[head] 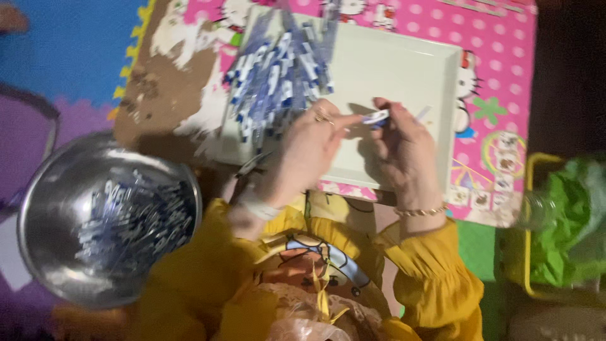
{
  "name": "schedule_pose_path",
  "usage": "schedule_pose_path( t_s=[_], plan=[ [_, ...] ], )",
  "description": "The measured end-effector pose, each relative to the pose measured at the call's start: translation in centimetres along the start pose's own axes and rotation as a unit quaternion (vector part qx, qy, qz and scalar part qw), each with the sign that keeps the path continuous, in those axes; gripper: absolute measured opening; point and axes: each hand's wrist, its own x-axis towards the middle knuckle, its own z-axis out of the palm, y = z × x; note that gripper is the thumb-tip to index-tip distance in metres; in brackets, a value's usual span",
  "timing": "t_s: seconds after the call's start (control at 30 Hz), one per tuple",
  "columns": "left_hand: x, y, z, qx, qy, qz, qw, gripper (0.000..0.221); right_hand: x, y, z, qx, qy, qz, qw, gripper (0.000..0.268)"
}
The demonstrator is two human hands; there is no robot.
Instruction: The person assembles ballpoint pens by hand, inserting ink refills into pen barrels and fitting small blue components onto the ends on a tray.
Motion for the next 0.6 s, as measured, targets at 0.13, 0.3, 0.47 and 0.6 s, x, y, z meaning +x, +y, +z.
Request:
schedule_pose_path(
  t_s=[0.13,0.3,0.47,0.6],
  plan=[
    [2.9,1.5,-2.8,0.225,-0.072,0.086,0.968,0.030,-0.6,0.0,0.6,0.090,-0.031,0.033,0.995,0.035],
    [3.0,2.3,-5.2,0.257,-0.055,0.099,0.960,0.020,0.2,0.8,-1.1,0.040,-0.039,0.014,0.998,0.029],
    [4.7,2.9,-5.9,0.304,-0.037,0.178,0.935,0.011,-0.9,0.6,-1.9,-0.069,-0.022,-0.028,0.997,0.023],
    [5.8,5.9,-6.6,0.429,-0.158,0.137,0.879,0.023,-1.3,-0.8,-1.8,-0.134,-0.026,0.060,0.989,0.020]
  ],
)
